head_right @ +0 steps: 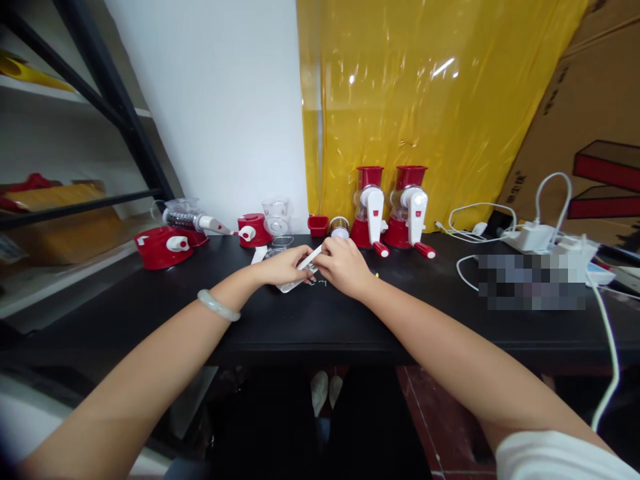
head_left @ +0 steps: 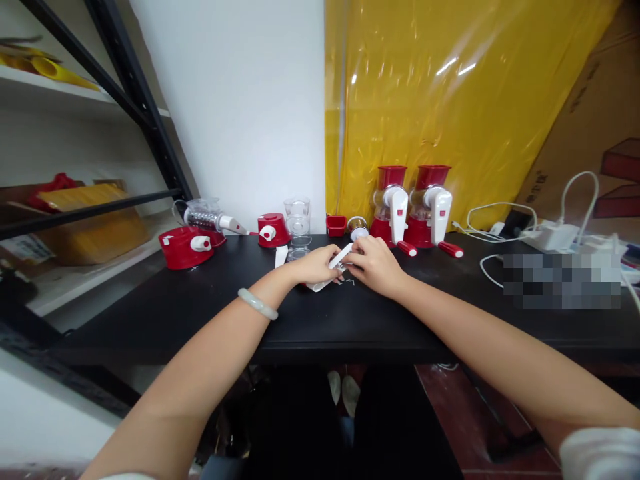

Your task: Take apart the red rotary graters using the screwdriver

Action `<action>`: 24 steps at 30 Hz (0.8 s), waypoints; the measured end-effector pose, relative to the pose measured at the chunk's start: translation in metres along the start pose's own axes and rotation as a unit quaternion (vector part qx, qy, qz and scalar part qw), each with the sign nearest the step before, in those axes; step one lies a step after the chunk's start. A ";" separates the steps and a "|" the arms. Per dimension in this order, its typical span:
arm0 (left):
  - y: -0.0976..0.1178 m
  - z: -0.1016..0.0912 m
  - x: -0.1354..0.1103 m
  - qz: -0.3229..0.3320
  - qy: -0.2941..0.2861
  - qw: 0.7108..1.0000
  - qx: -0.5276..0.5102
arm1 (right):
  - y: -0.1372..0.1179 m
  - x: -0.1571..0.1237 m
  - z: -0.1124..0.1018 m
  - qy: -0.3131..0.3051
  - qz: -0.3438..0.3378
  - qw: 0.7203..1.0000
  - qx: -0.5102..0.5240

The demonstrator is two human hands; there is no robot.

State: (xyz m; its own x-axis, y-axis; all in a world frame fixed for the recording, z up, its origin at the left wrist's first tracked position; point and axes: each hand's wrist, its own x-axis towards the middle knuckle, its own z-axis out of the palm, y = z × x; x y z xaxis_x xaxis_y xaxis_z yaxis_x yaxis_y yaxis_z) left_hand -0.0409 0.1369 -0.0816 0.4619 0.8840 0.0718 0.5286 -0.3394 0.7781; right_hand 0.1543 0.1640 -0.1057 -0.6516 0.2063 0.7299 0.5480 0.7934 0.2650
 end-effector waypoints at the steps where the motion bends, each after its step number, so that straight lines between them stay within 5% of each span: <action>1: 0.000 0.000 0.000 0.004 -0.003 1.000 -0.004 | -0.001 0.000 0.000 0.003 -0.008 1.000 -0.013; 10: 0.006 -0.003 -0.003 0.056 0.054 0.981 0.176 | -0.004 0.003 -0.002 -0.025 -0.048 0.996 -0.070; 18: 0.009 -0.001 -0.009 0.001 0.046 0.988 0.146 | 0.004 -0.001 0.007 -0.045 -0.012 0.999 -0.017; 24: 0.009 -0.001 -0.009 0.035 0.083 0.980 0.180 | 0.000 -0.001 0.006 -0.035 -0.032 0.998 -0.041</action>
State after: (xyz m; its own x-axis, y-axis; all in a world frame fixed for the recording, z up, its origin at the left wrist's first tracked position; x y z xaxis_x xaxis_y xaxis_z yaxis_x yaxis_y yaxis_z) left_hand -0.0411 0.1262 -0.0740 0.3989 0.8849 0.2405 0.7306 -0.4652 0.4998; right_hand 0.1517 0.1677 -0.1102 -0.7205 0.1988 0.6644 0.5429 0.7578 0.3620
